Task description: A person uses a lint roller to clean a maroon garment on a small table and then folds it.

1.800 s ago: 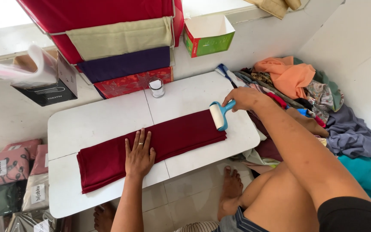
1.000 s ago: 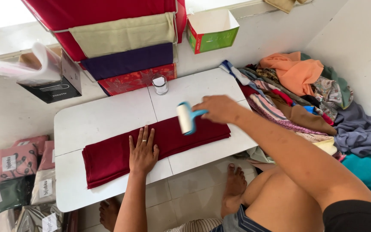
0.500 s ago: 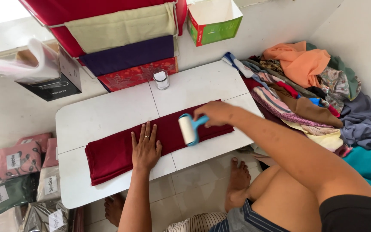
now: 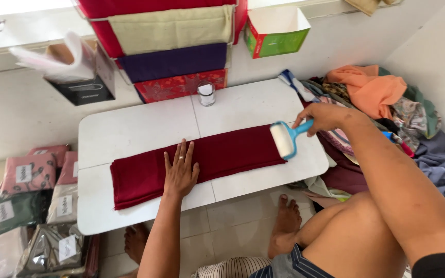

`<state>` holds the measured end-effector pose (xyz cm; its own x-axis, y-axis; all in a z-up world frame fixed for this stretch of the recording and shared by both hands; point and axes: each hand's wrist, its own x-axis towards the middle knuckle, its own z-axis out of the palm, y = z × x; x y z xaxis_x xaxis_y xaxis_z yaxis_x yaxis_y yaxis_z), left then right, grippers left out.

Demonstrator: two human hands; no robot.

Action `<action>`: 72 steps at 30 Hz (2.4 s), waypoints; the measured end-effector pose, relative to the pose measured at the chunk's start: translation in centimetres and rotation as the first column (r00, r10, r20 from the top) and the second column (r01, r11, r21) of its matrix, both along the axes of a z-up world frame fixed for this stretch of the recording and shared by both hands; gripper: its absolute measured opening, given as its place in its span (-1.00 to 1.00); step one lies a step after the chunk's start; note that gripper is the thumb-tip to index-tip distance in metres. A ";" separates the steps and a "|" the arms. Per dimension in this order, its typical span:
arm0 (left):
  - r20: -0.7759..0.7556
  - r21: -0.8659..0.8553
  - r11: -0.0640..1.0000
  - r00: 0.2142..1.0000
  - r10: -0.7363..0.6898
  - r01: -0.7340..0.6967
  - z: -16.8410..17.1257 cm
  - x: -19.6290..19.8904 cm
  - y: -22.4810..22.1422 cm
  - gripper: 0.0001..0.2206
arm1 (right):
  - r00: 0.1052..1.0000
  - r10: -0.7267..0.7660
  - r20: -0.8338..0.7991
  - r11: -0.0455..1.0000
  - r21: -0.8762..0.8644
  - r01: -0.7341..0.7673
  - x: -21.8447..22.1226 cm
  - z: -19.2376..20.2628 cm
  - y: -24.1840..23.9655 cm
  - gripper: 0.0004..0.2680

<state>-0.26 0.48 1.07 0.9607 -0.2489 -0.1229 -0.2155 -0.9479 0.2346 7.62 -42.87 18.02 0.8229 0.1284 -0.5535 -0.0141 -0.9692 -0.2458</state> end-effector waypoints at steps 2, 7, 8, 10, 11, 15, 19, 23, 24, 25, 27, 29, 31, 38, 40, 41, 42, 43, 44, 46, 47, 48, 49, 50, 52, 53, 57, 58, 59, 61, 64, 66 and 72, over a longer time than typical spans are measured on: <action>0.018 -0.010 1.000 1.000 0.011 -0.011 1.3 0.2 1.0 -0.38 | 0.998 0.044 0.050 0.999 -0.008 -0.044 -1.5 4.3 4.6 -0.67; 0.097 0.133 0.989 0.992 -0.081 0.067 0.2 3.7 8.6 -0.41 | 0.967 0.221 0.126 0.975 -0.048 -0.217 -2.3 4.0 12.0 -0.70; 0.010 0.242 0.968 0.997 -0.071 0.067 -0.2 4.6 11.0 -0.38 | 0.956 0.270 0.118 0.963 -0.048 -0.266 -2.0 3.0 13.0 -0.72; -0.085 0.352 0.934 0.996 -0.031 0.059 -2.6 6.2 16.8 -0.35 | 0.937 0.335 0.104 0.942 -0.039 -0.332 -1.6 0.8 14.7 -0.73; -0.092 0.493 0.869 0.996 0.004 0.042 -4.7 7.4 20.1 -0.46 | 0.913 0.396 0.093 0.918 -0.066 -0.391 -1.3 -0.2 15.4 -0.73; -0.062 0.683 0.730 0.995 0.076 -0.013 -0.3 8.1 26.2 -0.59 | 0.857 0.511 0.064 0.859 -0.091 -0.505 -1.0 -1.8 19.2 -0.74; -0.056 0.556 0.826 0.988 0.145 -0.090 5.0 5.3 25.2 -0.61 | 0.824 0.564 0.051 0.825 -0.070 -0.560 -1.7 -2.3 24.5 -0.74; -0.224 0.436 0.899 0.962 0.158 -0.046 5.1 3.6 24.2 -0.55 | 0.795 0.602 0.081 0.798 -0.027 -0.602 -1.8 -2.9 29.6 -0.70; -0.253 0.437 0.899 0.953 0.165 -0.040 4.1 3.8 24.5 -0.54 | 0.788 0.610 0.087 0.791 -0.014 -0.611 -1.7 -3.1 30.9 -0.70; -0.251 0.430 0.901 0.951 0.180 -0.057 3.7 4.6 24.6 -0.54 | 0.777 0.624 0.084 0.780 -0.022 -0.625 -1.7 -3.2 32.3 -0.70; -0.227 0.409 0.908 0.954 0.198 -0.092 2.7 5.7 24.8 -0.57 | 0.780 0.622 0.075 0.781 0.025 -0.625 -2.3 -3.8 34.7 -0.68; -0.192 0.418 0.902 0.960 0.203 -0.107 -1.3 6.9 26.2 -0.60 | 0.744 0.658 0.115 0.748 0.019 -0.664 -3.0 -4.8 38.3 -0.68; -0.152 0.432 0.893 0.967 0.205 -0.122 -3.2 8.1 26.7 -0.62 | 0.708 0.688 0.161 0.716 0.014 -0.698 -4.0 -5.5 41.5 -0.68; -0.107 0.456 0.875 0.966 0.235 -0.162 -4.5 9.5 25.6 -0.73 | 0.683 0.704 0.193 0.704 -0.073 -0.706 -4.4 -7.2 44.3 -0.66; -0.062 0.453 0.875 0.973 0.223 -0.172 -5.0 9.7 25.0 -0.75 | 0.673 0.714 0.191 0.699 -0.141 -0.702 -4.2 -6.9 44.5 -0.68; -0.040 0.472 0.864 0.974 0.221 -0.176 -4.8 9.8 24.4 -0.75 | 0.686 0.702 0.192 0.707 -0.064 -0.705 -4.6 -6.2 45.0 -0.66; -0.019 0.491 0.852 0.976 0.218 -0.181 -4.6 9.8 23.8 -0.75 | 0.699 0.688 0.192 0.711 0.014 -0.703 -5.0 -5.5 45.5 -0.64; -0.012 0.487 0.855 0.977 0.213 -0.180 -3.9 9.5 23.6 -0.75 | 0.702 0.685 0.195 0.715 0.007 -0.700 -5.1 -6.4 45.1 -0.64; -0.042 0.485 0.858 0.975 0.216 -0.169 -3.3 9.4 23.5 -0.75 | 0.685 0.677 0.268 0.693 0.082 -0.716 -5.1 -7.3 44.7 -0.65; -0.069 0.483 0.863 0.976 0.205 -0.147 -1.9 9.3 23.3 -0.75 | 0.677 0.651 0.344 0.673 0.152 -0.724 -4.6 -7.5 43.1 -0.65; -0.081 0.474 0.868 0.975 0.207 -0.145 -1.5 9.0 23.2 -0.74 | 0.645 0.667 0.373 0.657 0.116 -0.745 -4.2 -7.0 41.8 -0.66; -0.093 0.465 0.873 0.973 0.210 -0.143 -1.1 8.8 23.1 -0.73 | 0.612 0.682 0.400 0.640 0.078 -0.765 -3.9 -6.5 40.5 -0.66; -0.101 0.460 0.877 0.973 0.206 -0.138 -1.0 8.4 23.0 -0.73 | 0.617 0.683 0.391 0.643 0.078 -0.762 -3.3 -5.5 38.5 -0.66; -0.086 0.468 0.875 0.978 0.188 -0.127 -0.9 8.1 22.9 -0.74 | 0.656 0.674 0.339 0.684 0.048 -0.728 -2.8 -4.4 36.5 -0.66; -0.063 0.468 0.875 0.984 0.169 -0.121 -1.0 8.1 23.1 -0.76 | 0.691 0.662 0.290 0.721 0.003 -0.692 -1.6 -1.8 32.8 -0.67; -0.042 0.481 0.868 0.985 0.166 -0.126 -1.3 8.1 23.0 -0.76 | 0.730 0.644 0.230 0.760 -0.085 -0.644 -1.2 -0.4 30.9 -0.67; -0.083 0.492 0.861 0.978 0.193 -0.129 -1.3 7.9 23.1 -0.75 | 0.783 0.609 0.124 0.754 -0.396 -0.524 1.1 -0.4 23.4 -0.71; -0.081 0.488 0.863 0.978 0.193 -0.130 -1.1 7.9 23.1 -0.75 | 0.783 0.610 0.124 0.753 -0.400 -0.523 1.2 -0.7 23.2 -0.71; -0.073 0.488 0.862 0.977 0.199 -0.139 -0.9 8.0 23.1 -0.76 | 0.787 0.609 0.099 0.751 -0.392 -0.532 1.2 -1.2 23.0 -0.70; -0.060 0.488 0.859 0.976 0.209 -0.154 -0.4 8.2 23.0 -0.76 | 0.788 0.611 0.078 0.748 -0.384 -0.542 1.2 -1.5 24.1 -0.69; -0.066 0.487 0.861 0.977 0.204 -0.147 0.1 8.0 22.8 -0.76 | 0.771 0.630 0.090 0.751 -0.325 -0.575 1.2 -2.2 28.5 -0.68; -0.075 0.477 0.866 0.975 0.208 -0.148 0.0 8.2 22.8 -0.75 | 0.739 0.661 0.133 0.742 -0.264 -0.616 1.7 -3.4 31.9 -0.68; 0.069 0.475 0.857 0.979 0.191 -0.201 -3.6 8.5 23.9 -0.72 | 0.678 0.699 0.227 0.713 -0.149 -0.686 1.9 -6.0 42.9 -0.68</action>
